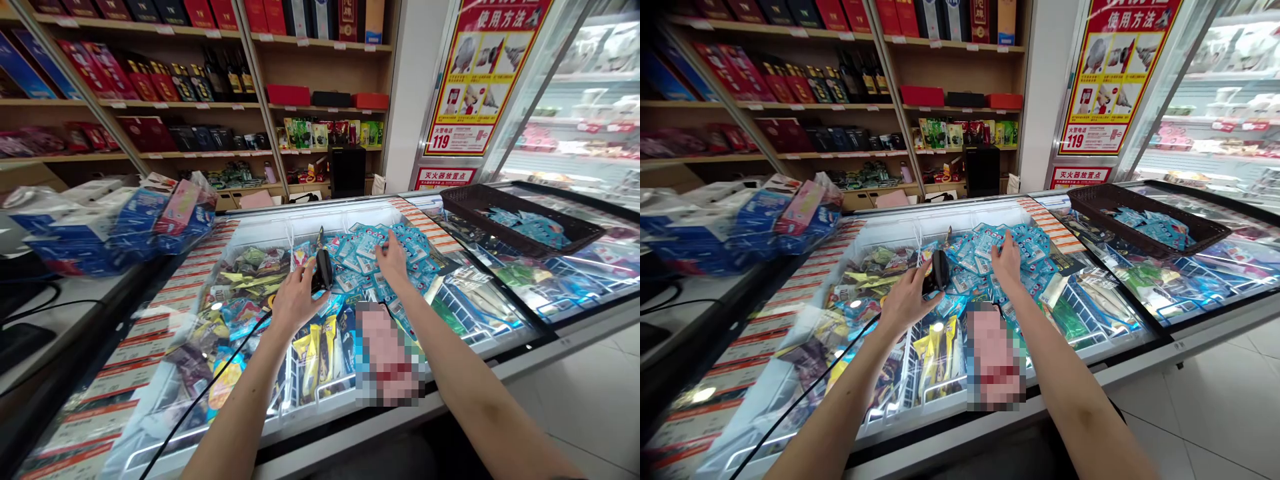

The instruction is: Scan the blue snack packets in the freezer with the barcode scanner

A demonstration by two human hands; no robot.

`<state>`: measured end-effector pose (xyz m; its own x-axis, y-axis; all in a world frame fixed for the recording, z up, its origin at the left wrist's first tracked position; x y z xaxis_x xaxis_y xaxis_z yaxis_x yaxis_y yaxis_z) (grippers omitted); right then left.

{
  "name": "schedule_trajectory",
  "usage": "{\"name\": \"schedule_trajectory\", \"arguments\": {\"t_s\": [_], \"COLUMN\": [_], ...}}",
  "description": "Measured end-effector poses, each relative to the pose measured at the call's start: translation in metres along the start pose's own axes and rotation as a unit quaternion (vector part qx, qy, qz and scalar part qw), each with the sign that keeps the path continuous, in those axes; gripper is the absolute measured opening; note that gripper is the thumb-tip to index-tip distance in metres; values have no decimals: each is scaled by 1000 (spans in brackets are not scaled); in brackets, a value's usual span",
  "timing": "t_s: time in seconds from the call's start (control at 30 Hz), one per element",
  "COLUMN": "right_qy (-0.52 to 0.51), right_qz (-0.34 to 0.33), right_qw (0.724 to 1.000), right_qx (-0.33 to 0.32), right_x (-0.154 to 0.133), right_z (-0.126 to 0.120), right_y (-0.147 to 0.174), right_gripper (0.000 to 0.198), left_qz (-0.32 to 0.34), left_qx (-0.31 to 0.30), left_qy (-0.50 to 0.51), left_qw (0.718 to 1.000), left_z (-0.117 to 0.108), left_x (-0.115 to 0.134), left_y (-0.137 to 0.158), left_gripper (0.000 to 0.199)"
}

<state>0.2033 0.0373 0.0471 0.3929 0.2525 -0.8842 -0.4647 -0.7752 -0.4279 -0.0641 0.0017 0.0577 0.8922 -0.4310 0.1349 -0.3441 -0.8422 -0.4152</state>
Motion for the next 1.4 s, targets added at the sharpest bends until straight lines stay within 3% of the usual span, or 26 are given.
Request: {"name": "schedule_trajectory", "arguments": {"t_s": [0.13,0.23,0.4,0.5,0.67,0.8,0.9,0.97,1.03,1.1,1.17,1.27,1.4], "right_qy": [99,99,-12,-34,-37,-80,-129,-202,-300,-373,-403,-410,-389], "right_qz": [-48,-90,-135,-133,-105,-85,-35,34,114,172,207,248,293], "right_qw": [994,991,974,962,964,965,959,934,872,805,766,735,712], "right_qx": [-7,-26,-181,-238,-242,-235,-248,-294,-368,-428,-456,-481,-505], "right_x": [-14,-31,-59,-62,-52,-56,-59,-59,-63,-69,-73,-71,-54], "right_z": [-1,0,20,29,33,36,39,40,42,39,34,35,46], "right_y": [6,12,30,37,35,35,35,36,39,43,43,45,49], "right_gripper": [62,68,86,93,93,77,37,53,74,81,80,78,76], "left_qz": [-10,-46,-72,-86,-108,-127,-169,-199,-205,-196,-193,-198,-208], "left_qx": [74,87,70,58,35,54,46,7,-63,-127,-161,-178,-217], "left_qy": [112,227,425,464,463,480,514,570,646,707,736,745,726], "left_qw": [991,969,899,880,879,866,840,797,732,668,629,612,619], "left_z": [-14,-18,-15,-14,-12,-19,-26,-27,-26,-27,-28,-21,-1], "left_x": [-8,-18,-15,-9,-6,-2,2,4,8,11,9,4,3], "left_y": [0,-1,-10,-14,-17,-16,-10,-4,0,3,4,3,1], "left_gripper": [86,92,105,107,105,99,69,54,68,75,76,76,76]}}
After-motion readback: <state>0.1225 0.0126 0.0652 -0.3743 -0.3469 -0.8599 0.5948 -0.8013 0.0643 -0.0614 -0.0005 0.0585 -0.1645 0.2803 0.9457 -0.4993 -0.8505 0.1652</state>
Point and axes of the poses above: each hand's wrist, its own y-axis away from the middle knuckle, its own z-axis out of the palm, x = y × z, the point moved 6 cm from there along -y, towards the middle knuckle, and after that the axes turned 2 degrees about x, right-handed, at the moved point
